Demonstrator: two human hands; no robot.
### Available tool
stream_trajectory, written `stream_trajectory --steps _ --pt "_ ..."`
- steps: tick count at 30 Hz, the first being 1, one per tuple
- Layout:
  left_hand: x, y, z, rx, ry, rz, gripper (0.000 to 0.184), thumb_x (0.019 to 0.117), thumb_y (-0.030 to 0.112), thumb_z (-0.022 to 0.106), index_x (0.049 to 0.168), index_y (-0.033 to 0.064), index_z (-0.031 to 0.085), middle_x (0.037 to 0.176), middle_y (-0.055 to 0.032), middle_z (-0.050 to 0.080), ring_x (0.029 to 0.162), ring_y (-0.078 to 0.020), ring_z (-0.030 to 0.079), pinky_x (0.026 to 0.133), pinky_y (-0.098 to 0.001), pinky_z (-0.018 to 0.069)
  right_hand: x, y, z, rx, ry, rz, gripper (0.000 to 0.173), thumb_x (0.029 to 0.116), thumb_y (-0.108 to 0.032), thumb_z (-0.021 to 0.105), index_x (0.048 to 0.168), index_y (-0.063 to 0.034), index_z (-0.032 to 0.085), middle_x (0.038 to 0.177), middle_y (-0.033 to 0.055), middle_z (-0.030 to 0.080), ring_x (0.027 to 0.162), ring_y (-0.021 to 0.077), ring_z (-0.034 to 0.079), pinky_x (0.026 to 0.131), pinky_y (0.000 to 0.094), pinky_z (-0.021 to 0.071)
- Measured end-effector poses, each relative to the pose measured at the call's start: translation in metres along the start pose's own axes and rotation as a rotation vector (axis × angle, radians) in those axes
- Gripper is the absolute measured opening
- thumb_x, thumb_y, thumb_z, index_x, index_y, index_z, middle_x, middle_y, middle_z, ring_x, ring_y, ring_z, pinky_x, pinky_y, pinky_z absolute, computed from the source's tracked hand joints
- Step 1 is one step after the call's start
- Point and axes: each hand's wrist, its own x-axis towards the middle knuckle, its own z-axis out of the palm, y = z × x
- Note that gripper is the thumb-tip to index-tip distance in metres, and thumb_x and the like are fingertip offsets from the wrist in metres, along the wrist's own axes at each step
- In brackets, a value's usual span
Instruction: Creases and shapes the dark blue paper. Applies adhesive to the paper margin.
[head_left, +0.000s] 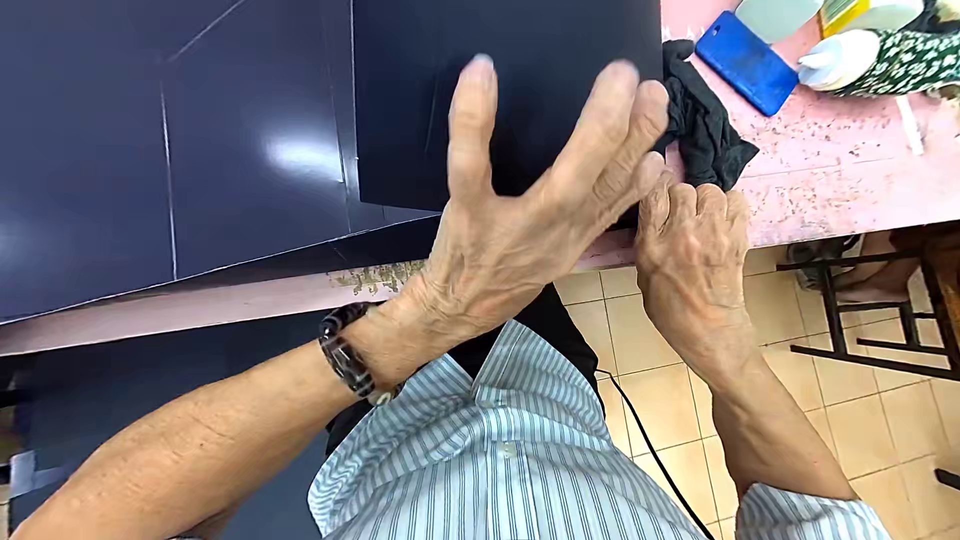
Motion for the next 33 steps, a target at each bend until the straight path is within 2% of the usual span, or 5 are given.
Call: stream_trajectory --steps 11,14,19,23,33 --pt "-0.012 -0.007 0.029 -0.082 -0.248 0.115 0.042 0.1007 -0.003 0.044 0.141 -0.0044 0.054 0.136 -0.0265 0.062 0.12 -0.0451 0.062 0.101 -0.0496 0.0489 0.031 0.075 0.004 0.767 -0.057 -0.009 0.042 0.1097 -0.029 0.043 0.135 -0.0021 0.064 0.116 0.0159 0.069 0.104 0.0199 0.067 0.094 0.0348 0.0528" --pt "-0.009 -0.009 0.034 -0.064 -0.178 0.122 0.036 0.1023 0.0 0.042 0.133 -0.0057 0.06 0.128 -0.0246 0.068 0.114 -0.0411 0.068 0.093 -0.0464 0.0536 0.045 0.081 0.019 0.566 -0.057 0.298 0.051 0.1106 -0.033 0.038 0.137 0.0077 0.054 0.126 0.0317 0.062 0.121 0.0422 0.061 0.103 0.0531 0.0446" --pt "-0.012 -0.008 0.021 -0.096 -0.314 0.153 0.044 0.0996 -0.006 0.044 0.142 -0.0067 0.053 0.14 -0.0292 0.058 0.122 -0.0476 0.06 0.1 -0.0505 0.0483 0.057 0.037 0.011 0.414 0.268 0.144 0.052 0.1106 -0.035 0.041 0.138 0.0059 0.059 0.132 0.0305 0.062 0.126 0.0439 0.056 0.106 0.0561 0.0396" --pt "-0.012 -0.012 0.028 -0.1 -0.29 0.17 0.043 0.1008 -0.006 0.041 0.142 -0.0062 0.053 0.142 -0.0263 0.058 0.127 -0.0449 0.058 0.104 -0.0475 0.0465 0.068 0.018 0.046 0.668 -0.046 -0.091 0.079 0.107 -0.061 0.022 0.16 -0.0035 0.033 0.167 0.0183 0.029 0.155 0.0429 0.021 0.123 0.0667 0.0105" --pt "-0.083 -0.074 -0.006 -0.266 -0.291 0.177 0.043 0.1059 0.005 0.039 0.146 0.0083 0.053 0.148 -0.0202 0.056 0.136 -0.0433 0.053 0.111 -0.0602 0.0402 0.069 0.016 0.048 0.499 -0.196 -0.14 0.098 0.0853 -0.092 0.021 0.162 -0.033 0.032 0.17 0.0205 0.018 0.154 0.0532 0.01 0.116 0.0755 0.0068"
